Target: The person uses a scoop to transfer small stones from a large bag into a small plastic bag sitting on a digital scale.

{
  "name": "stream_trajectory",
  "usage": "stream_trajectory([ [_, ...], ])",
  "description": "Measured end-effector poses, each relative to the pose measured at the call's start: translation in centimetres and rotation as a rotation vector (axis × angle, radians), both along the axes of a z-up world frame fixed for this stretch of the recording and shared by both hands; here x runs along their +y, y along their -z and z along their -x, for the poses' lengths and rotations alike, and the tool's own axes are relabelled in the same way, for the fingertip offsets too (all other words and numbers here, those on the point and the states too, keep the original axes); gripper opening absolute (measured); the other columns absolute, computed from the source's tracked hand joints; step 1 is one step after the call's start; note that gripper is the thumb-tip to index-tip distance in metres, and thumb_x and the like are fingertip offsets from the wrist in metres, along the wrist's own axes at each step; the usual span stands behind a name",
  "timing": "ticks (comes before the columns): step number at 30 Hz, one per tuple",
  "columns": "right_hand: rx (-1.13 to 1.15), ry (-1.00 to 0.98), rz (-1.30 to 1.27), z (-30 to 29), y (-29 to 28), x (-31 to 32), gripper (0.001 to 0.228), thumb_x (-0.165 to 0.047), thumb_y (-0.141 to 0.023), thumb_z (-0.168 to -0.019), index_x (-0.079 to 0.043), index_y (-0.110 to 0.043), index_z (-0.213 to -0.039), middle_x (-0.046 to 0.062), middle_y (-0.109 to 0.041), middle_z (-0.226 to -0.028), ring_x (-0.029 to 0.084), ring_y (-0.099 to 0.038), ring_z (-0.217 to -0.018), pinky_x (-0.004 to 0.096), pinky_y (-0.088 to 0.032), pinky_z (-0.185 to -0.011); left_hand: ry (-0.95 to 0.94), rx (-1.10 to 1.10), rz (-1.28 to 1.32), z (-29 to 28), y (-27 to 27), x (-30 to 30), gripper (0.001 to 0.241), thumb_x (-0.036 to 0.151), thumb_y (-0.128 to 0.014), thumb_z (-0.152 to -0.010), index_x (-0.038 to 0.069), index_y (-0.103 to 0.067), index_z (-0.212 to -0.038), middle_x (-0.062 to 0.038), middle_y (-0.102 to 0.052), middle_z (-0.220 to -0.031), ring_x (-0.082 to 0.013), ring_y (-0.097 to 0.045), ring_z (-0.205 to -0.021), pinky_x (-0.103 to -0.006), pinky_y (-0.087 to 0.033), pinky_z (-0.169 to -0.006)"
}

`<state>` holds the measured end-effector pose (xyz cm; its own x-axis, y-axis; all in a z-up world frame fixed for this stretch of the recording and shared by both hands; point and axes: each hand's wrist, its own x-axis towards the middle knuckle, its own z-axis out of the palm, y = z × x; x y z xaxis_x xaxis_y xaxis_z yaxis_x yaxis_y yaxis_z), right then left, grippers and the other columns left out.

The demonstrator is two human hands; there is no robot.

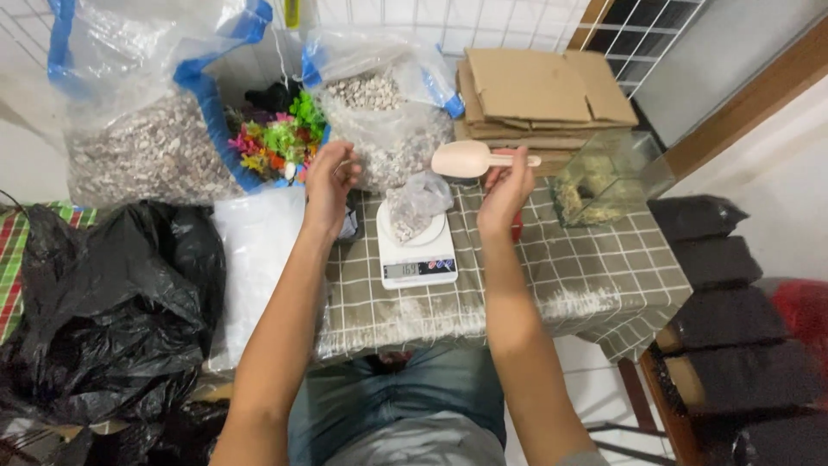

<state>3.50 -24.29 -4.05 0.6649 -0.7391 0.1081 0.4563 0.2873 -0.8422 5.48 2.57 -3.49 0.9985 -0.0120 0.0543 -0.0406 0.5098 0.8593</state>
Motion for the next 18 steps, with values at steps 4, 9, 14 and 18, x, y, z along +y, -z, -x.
stream_trajectory([
  [4,0.004,-0.064,-0.055,-0.2,0.6,-1.3,0.045,-0.049,-0.058,-0.099,-0.008,-0.071,-0.085,-0.003,-0.039,-0.052,0.007,-0.038,-0.045,0.017,-0.030,-0.047,-0.007,-0.002,-0.026,0.5,-0.5,-0.3,0.024,0.031,-0.064,-0.098,0.011,-0.065,-0.111,-0.001,-0.064,-0.093,-0.0122,-0.067,-0.079,-0.0249,-0.049,-0.071],
  [9,-0.023,-0.048,-0.197,-0.3,0.7,-1.9,0.043,-0.051,-0.066,-0.092,-0.011,-0.062,-0.078,0.003,-0.053,-0.077,0.017,-0.070,-0.072,0.026,-0.062,-0.067,-0.010,-0.106,-0.154,1.1,-0.9,-1.1,0.023,0.028,-0.064,-0.097,0.011,-0.068,-0.113,-0.001,-0.067,-0.089,-0.0102,-0.069,-0.078,-0.0196,-0.050,-0.069],
  [14,-0.005,-0.034,-0.039,0.3,0.0,-0.5,0.040,-0.051,-0.064,-0.097,-0.014,-0.063,-0.078,0.002,-0.056,-0.079,0.013,-0.060,-0.077,0.022,-0.053,-0.076,0.057,-0.468,-0.584,3.9,-4.0,-1.4,0.025,0.020,-0.073,-0.097,0.017,-0.071,-0.122,-0.005,-0.070,-0.100,-0.0175,-0.069,-0.094,-0.0307,-0.053,-0.085],
  [18,0.010,-0.115,0.209,2.5,-2.6,2.2,0.048,-0.049,-0.056,-0.102,-0.009,-0.065,-0.076,-0.001,-0.054,-0.074,0.007,-0.055,-0.073,0.019,-0.048,-0.075,0.140,-0.636,-0.768,4.5,-4.3,-1.9,0.043,0.018,-0.081,-0.089,0.016,-0.069,-0.130,-0.006,-0.071,-0.097,-0.0193,-0.068,-0.094,-0.0332,-0.052,-0.090],
])
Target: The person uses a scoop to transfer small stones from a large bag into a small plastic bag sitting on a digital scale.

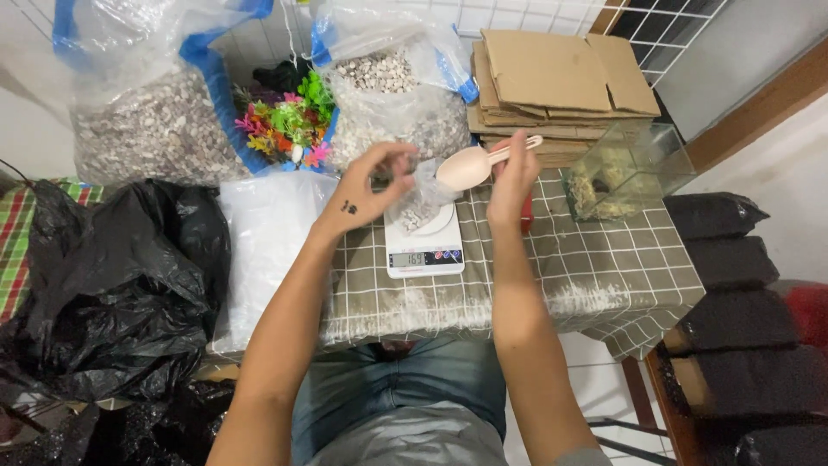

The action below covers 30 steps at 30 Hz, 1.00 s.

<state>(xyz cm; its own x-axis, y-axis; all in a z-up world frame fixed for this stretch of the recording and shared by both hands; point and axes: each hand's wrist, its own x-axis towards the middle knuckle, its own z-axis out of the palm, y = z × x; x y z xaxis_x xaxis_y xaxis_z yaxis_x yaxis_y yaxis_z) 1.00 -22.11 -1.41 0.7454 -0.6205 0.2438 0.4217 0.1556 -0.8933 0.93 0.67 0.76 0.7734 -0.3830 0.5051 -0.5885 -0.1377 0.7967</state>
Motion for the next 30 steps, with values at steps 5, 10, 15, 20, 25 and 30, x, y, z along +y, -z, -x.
stream_trajectory([
  [5,-0.050,0.045,0.366,-0.3,1.1,0.6,0.051,-0.037,-0.053,-0.106,-0.008,-0.069,-0.068,0.003,-0.054,-0.062,0.014,-0.050,-0.063,0.025,-0.046,-0.069,0.087,0.038,-0.209,1.7,-1.4,0.5,0.049,0.016,-0.077,-0.085,0.011,-0.066,-0.133,-0.008,-0.070,-0.073,-0.0225,-0.066,-0.071,-0.0349,-0.047,-0.086],
  [10,-0.066,0.151,0.435,-0.1,0.9,0.6,0.051,-0.033,-0.050,-0.109,-0.010,-0.065,-0.066,0.003,-0.053,-0.052,0.010,-0.047,-0.050,0.023,-0.041,-0.055,0.114,0.117,-0.369,1.8,-1.8,1.1,0.065,0.032,-0.083,-0.084,0.012,-0.059,-0.141,-0.003,-0.071,-0.075,-0.0195,-0.067,-0.079,-0.0322,-0.029,-0.099],
  [15,0.007,-0.019,0.556,-0.3,1.2,-0.2,0.051,-0.040,-0.048,-0.110,-0.010,-0.069,-0.074,0.002,-0.051,-0.058,0.014,-0.046,-0.056,0.028,-0.043,-0.059,0.201,0.093,-0.322,1.5,-1.2,1.1,0.081,0.019,-0.087,-0.082,0.006,-0.047,-0.151,-0.010,-0.073,-0.093,-0.0262,-0.069,-0.089,-0.0386,-0.029,-0.095],
  [20,0.026,-0.223,0.455,-0.8,1.7,-0.9,0.053,-0.045,-0.046,-0.110,-0.008,-0.068,-0.080,0.001,-0.050,-0.067,0.011,-0.045,-0.064,0.024,-0.043,-0.066,0.170,0.081,-0.288,0.5,0.5,0.6,0.090,0.020,-0.090,-0.078,0.012,-0.045,-0.154,-0.007,-0.072,-0.096,-0.0234,-0.071,-0.090,-0.0369,-0.027,-0.099],
  [25,0.055,-0.367,0.264,-0.4,1.0,-0.4,0.051,-0.050,-0.051,-0.107,-0.008,-0.067,-0.083,-0.003,-0.054,-0.081,0.006,-0.051,-0.075,0.019,-0.048,-0.074,0.076,-0.078,-0.273,-0.8,2.7,0.0,0.083,0.034,-0.091,-0.076,0.020,-0.054,-0.149,0.002,-0.069,-0.090,-0.0145,-0.066,-0.083,-0.0384,-0.025,-0.097],
  [30,0.179,-0.426,0.132,-0.7,1.6,0.5,0.051,-0.045,-0.054,-0.106,-0.005,-0.068,-0.078,-0.004,-0.047,-0.071,0.004,-0.052,-0.059,0.018,-0.046,-0.057,0.015,-0.133,-0.408,0.4,1.2,-0.1,0.070,0.045,-0.080,-0.079,0.027,-0.059,-0.143,0.002,-0.066,-0.100,-0.0140,-0.065,-0.093,-0.0401,-0.023,-0.100],
])
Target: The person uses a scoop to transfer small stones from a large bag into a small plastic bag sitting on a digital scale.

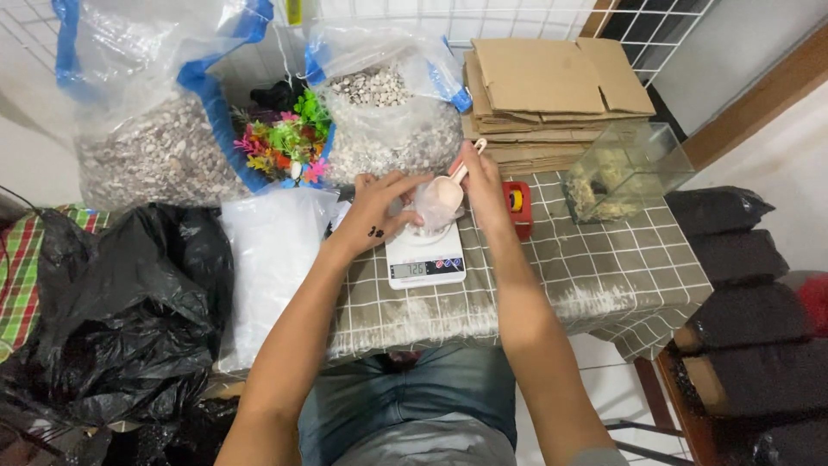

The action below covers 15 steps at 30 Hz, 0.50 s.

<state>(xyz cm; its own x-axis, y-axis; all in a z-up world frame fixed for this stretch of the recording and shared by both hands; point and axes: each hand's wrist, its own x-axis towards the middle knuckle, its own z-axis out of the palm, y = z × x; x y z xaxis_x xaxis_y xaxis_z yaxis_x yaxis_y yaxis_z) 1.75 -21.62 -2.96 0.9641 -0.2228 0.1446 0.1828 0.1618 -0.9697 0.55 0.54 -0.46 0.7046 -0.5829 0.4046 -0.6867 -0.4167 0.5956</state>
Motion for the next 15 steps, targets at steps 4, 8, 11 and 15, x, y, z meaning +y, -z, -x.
stream_trajectory([
  [4,0.025,0.077,-0.031,-0.5,1.7,-0.3,0.052,-0.050,-0.054,-0.105,-0.006,-0.067,-0.081,0.002,-0.052,-0.087,0.013,-0.060,-0.079,0.023,-0.053,-0.072,0.009,0.032,0.026,0.6,-0.8,-0.1,0.070,0.040,-0.079,-0.084,0.030,-0.054,-0.149,0.000,-0.061,-0.117,-0.0172,-0.061,-0.106,-0.0409,-0.022,-0.103],
  [8,0.078,0.178,-0.243,-1.6,2.4,-1.3,0.048,-0.053,-0.057,-0.102,-0.009,-0.063,-0.084,0.002,-0.057,-0.087,0.014,-0.067,-0.078,0.022,-0.059,-0.070,0.026,0.059,0.068,1.1,-1.3,-0.4,0.045,0.019,-0.075,-0.089,0.028,-0.065,-0.132,-0.005,-0.045,-0.140,-0.0290,-0.048,-0.134,-0.0421,-0.021,-0.105],
  [11,0.071,0.279,-0.279,-2.0,3.2,-2.0,0.046,-0.051,-0.059,-0.101,-0.008,-0.063,-0.084,0.002,-0.060,-0.086,0.013,-0.069,-0.078,0.022,-0.060,-0.069,-0.035,-0.026,0.019,0.7,-0.5,-0.2,0.035,0.020,-0.079,-0.084,0.024,-0.067,-0.117,-0.006,-0.043,-0.140,-0.0286,-0.042,-0.137,-0.0441,-0.021,-0.106],
  [15,0.082,0.371,-0.362,-1.6,1.7,-2.2,0.050,-0.060,-0.062,-0.095,-0.010,-0.066,-0.090,0.001,-0.062,-0.075,0.011,-0.067,-0.068,0.020,-0.056,-0.064,-0.171,-0.286,-0.061,-0.6,0.2,0.4,0.028,0.023,-0.084,-0.077,0.022,-0.062,-0.093,-0.002,-0.053,-0.121,-0.0243,-0.051,-0.120,-0.0493,-0.026,-0.100],
])
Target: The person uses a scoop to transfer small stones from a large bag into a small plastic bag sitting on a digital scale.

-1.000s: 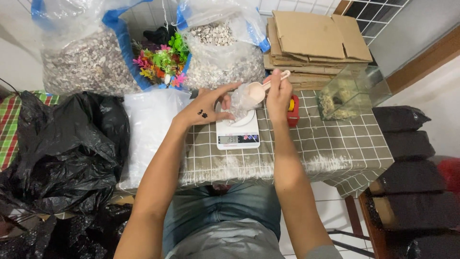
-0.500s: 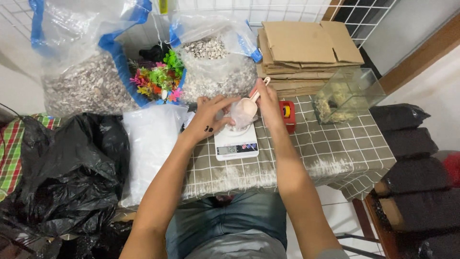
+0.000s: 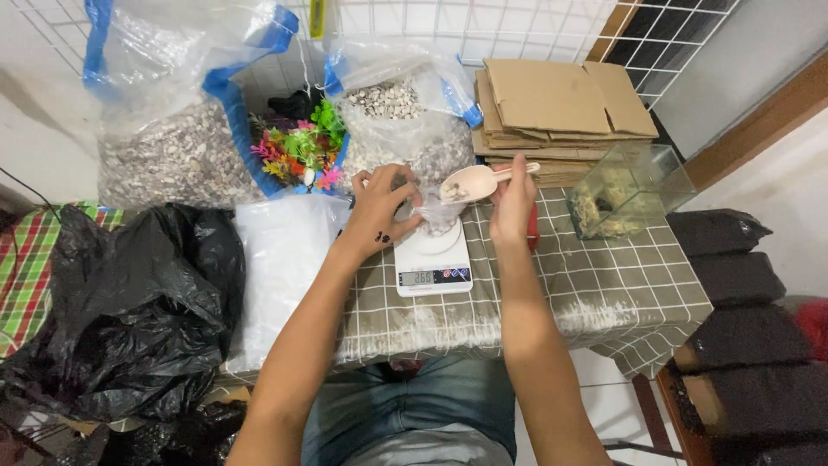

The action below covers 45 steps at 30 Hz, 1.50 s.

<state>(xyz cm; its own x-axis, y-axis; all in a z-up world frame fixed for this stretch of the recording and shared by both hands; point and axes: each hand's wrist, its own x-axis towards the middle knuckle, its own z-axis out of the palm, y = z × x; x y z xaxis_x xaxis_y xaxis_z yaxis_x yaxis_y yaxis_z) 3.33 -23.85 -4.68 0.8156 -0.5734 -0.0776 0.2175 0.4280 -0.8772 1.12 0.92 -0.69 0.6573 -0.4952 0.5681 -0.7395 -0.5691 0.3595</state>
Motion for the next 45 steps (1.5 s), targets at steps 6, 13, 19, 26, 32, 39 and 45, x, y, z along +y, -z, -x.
stream_trajectory([
  [6,-0.104,0.043,-0.026,0.3,-1.5,-0.5,0.047,-0.053,-0.063,-0.098,-0.007,-0.068,-0.090,-0.002,-0.044,-0.058,0.007,-0.052,-0.049,0.015,-0.042,-0.047,0.110,0.109,0.062,0.2,-0.4,0.1,0.036,0.035,-0.074,-0.074,0.028,-0.063,-0.108,0.001,-0.055,-0.131,-0.0232,-0.054,-0.123,-0.0505,-0.027,-0.101],
  [13,-0.280,0.056,0.196,-0.3,-6.4,3.0,0.035,-0.039,-0.056,-0.106,-0.006,-0.066,-0.110,0.002,-0.060,-0.074,0.007,-0.061,-0.063,0.017,-0.050,-0.056,-0.164,-0.166,0.265,-0.1,-2.2,1.3,0.034,0.007,-0.062,-0.086,0.022,-0.067,-0.117,-0.001,-0.063,-0.112,-0.0210,-0.064,-0.105,-0.0405,-0.032,-0.096],
  [19,-0.369,-0.024,1.101,-3.2,-8.9,4.1,0.020,-0.018,-0.072,-0.100,-0.017,-0.075,-0.120,0.012,-0.071,-0.106,0.030,-0.071,-0.108,0.037,-0.057,-0.089,-0.304,-0.226,0.459,-0.8,-2.5,1.9,0.026,0.000,-0.056,-0.092,0.021,-0.069,-0.101,0.004,-0.062,-0.096,-0.0152,-0.063,-0.082,-0.0323,-0.034,-0.083],
  [26,-0.468,0.267,0.921,1.0,-5.7,1.1,0.015,-0.014,-0.062,-0.107,-0.004,-0.073,-0.111,0.013,-0.069,-0.085,0.021,-0.063,-0.076,0.031,-0.051,-0.070,-0.373,-0.108,0.859,-2.6,-1.1,2.5,0.021,-0.005,-0.059,-0.092,0.012,-0.072,-0.094,-0.006,-0.063,-0.084,-0.0248,-0.065,-0.074,-0.0342,-0.049,-0.073],
  [32,-0.425,0.367,0.596,0.6,-1.9,-1.2,0.039,-0.034,-0.050,-0.111,-0.006,-0.067,-0.091,0.005,-0.061,-0.060,0.008,-0.050,-0.045,0.018,-0.038,-0.043,-0.327,-0.041,0.906,-1.4,-1.0,1.9,0.017,-0.001,-0.058,-0.095,0.010,-0.070,-0.094,-0.007,-0.065,-0.080,-0.0190,-0.066,-0.070,-0.0302,-0.047,-0.068],
  [39,-0.325,0.432,0.539,1.8,-4.8,0.7,0.054,-0.044,-0.036,-0.110,-0.011,-0.064,-0.077,0.000,-0.057,-0.069,0.006,-0.046,-0.061,0.019,-0.040,-0.062,-0.229,0.064,0.991,-1.6,-1.4,1.9,0.019,-0.002,-0.053,-0.096,0.007,-0.068,-0.103,-0.009,-0.068,-0.092,-0.0168,-0.069,-0.071,-0.0292,-0.050,-0.066],
  [45,-0.334,0.361,0.563,2.2,-5.0,0.2,0.059,-0.047,-0.035,-0.110,-0.008,-0.061,-0.074,0.002,-0.053,-0.070,0.009,-0.049,-0.066,0.021,-0.044,-0.069,-0.212,0.072,0.940,-1.0,-1.9,1.6,0.019,-0.005,-0.054,-0.096,0.006,-0.068,-0.103,-0.010,-0.069,-0.093,-0.0187,-0.069,-0.071,-0.0294,-0.049,-0.066],
])
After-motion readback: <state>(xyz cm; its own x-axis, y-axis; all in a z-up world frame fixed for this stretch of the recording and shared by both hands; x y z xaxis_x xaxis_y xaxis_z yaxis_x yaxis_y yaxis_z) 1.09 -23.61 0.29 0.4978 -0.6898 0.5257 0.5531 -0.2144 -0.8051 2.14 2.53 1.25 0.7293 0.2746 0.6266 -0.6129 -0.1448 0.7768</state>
